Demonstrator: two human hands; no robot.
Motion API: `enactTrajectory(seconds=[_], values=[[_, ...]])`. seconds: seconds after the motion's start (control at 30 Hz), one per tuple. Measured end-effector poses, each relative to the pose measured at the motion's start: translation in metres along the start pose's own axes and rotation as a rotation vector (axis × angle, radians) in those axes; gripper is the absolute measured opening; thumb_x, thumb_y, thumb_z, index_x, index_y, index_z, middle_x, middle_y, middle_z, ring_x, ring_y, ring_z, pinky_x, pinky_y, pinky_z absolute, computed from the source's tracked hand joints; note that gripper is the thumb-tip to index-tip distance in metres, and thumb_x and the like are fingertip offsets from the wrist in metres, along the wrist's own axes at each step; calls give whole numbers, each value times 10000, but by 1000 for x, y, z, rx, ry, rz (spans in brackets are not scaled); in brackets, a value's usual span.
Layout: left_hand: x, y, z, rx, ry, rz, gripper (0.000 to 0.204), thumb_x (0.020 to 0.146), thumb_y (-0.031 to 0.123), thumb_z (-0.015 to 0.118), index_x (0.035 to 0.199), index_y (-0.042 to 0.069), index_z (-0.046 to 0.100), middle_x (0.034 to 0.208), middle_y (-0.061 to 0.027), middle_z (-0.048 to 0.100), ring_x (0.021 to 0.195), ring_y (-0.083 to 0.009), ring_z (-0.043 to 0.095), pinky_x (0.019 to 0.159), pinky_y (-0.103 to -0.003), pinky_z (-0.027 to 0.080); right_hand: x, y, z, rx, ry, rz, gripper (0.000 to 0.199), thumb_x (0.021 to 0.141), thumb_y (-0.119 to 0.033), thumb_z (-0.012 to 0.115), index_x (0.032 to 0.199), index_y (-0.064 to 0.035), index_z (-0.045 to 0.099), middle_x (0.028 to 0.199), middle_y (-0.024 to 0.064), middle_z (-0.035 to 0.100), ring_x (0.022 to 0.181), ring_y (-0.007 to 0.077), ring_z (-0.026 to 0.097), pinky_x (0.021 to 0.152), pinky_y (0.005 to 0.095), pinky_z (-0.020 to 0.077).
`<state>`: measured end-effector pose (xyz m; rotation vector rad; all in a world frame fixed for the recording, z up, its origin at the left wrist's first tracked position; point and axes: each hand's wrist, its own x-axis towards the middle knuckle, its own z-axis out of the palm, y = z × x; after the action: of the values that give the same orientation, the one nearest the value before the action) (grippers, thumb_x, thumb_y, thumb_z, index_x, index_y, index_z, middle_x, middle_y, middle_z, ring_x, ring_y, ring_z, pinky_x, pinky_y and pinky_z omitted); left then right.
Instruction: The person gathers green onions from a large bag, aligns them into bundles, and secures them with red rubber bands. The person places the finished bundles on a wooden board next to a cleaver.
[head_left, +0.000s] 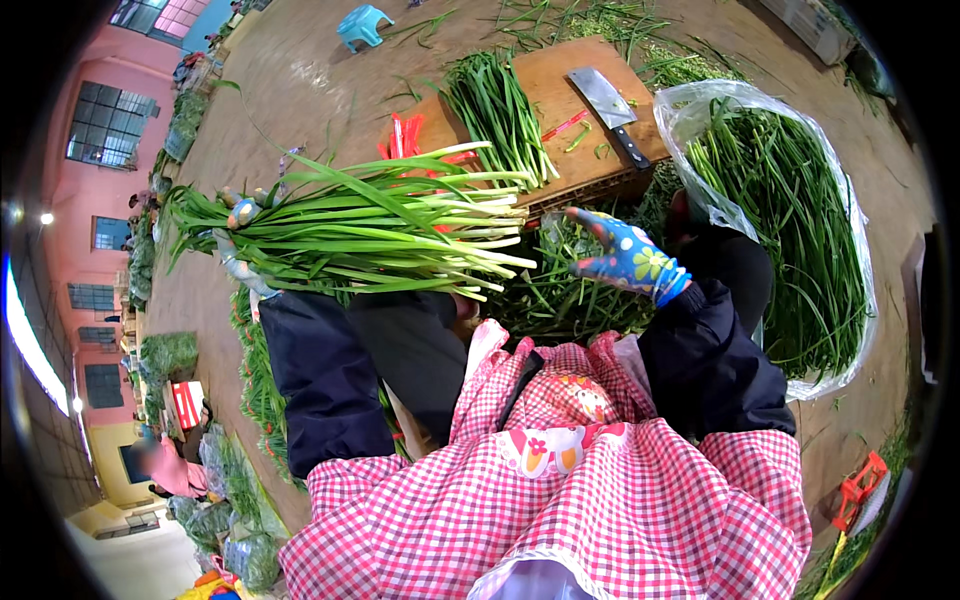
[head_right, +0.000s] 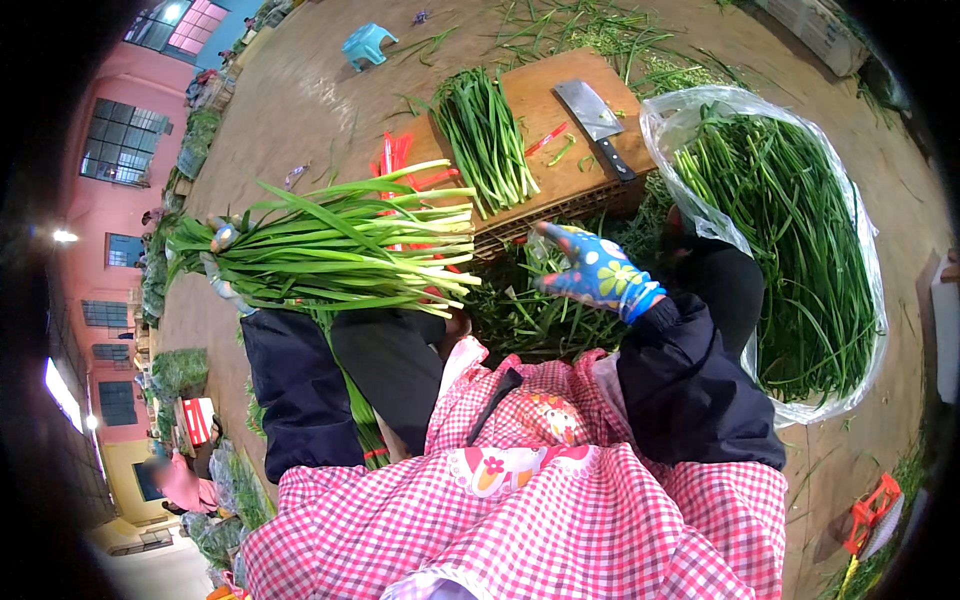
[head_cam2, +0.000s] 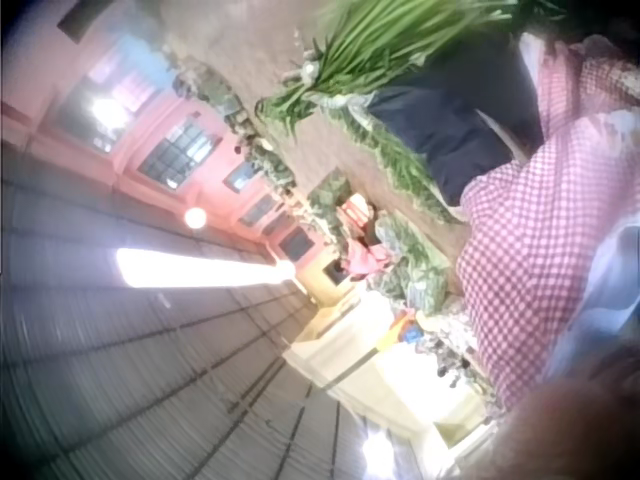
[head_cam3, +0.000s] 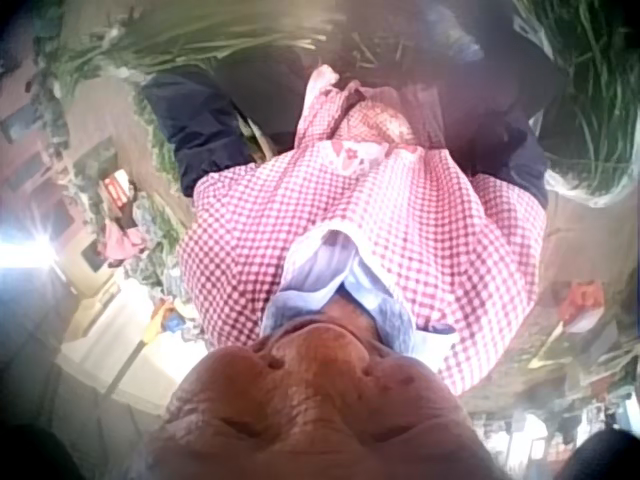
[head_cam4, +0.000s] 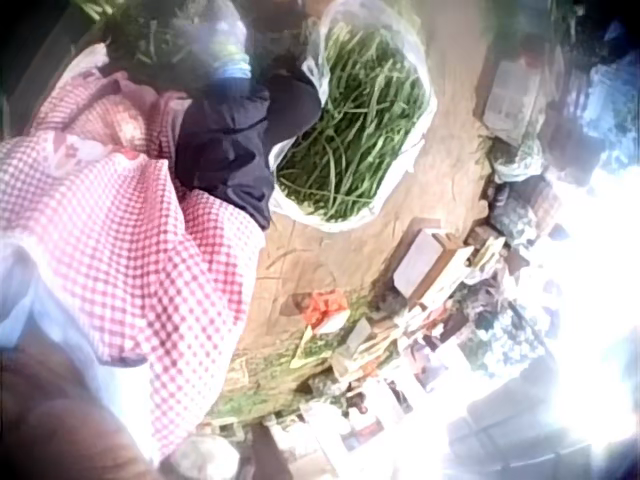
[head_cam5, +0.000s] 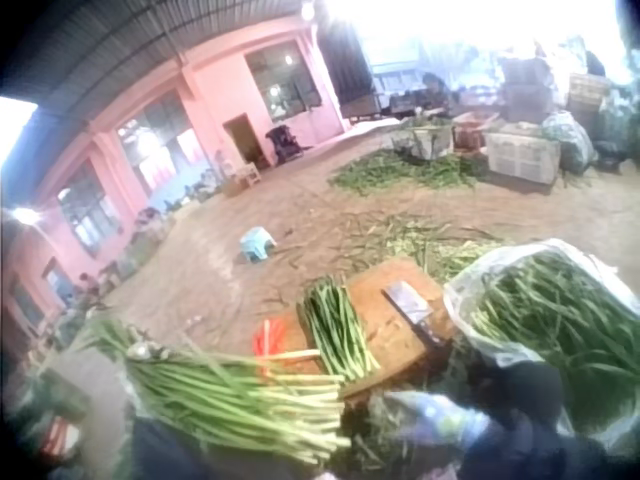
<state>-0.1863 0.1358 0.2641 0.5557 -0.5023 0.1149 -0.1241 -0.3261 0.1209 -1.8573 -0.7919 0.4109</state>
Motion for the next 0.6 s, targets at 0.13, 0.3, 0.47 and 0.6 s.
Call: enactTrajectory(seconds=[0.13,0.3,0.47,0.6], values=[[-1,1,-8,1,132,21,444,920,293,466,1298,59,458,1046,-9,602,1246,-266,405,1064,-550,273,39,-29,33,850,-100,-49,641,852,-73,593,1410,-38,279,1359,90,433,1236,185,421,1031,314,352],[-9,-4,-10,29,278,13,434,918,270,457,1292,50,452,1028,-10,601,1223,-253,427,1066,-520,282,62,-54,48,1174,-243,-132,546,842,-171,622,1306,30,416,1278,105,516,1124,180,529,978,312,406],[-19,-5,-9,121,357,69,419,922,258,458,1285,50,445,1011,-1,588,1170,-258,468,1018,-506,345,57,-21,50,1054,-184,-34,521,813,-236,629,1243,24,491,1087,40,608,889,80,563,785,221,445],[-12,-10,-9,51,301,0,407,918,269,490,1252,38,478,979,5,597,1142,-263,499,990,-513,382,50,-27,38,1250,-229,-49,673,796,-356,645,1277,63,431,1244,146,523,1083,213,538,927,331,429]])
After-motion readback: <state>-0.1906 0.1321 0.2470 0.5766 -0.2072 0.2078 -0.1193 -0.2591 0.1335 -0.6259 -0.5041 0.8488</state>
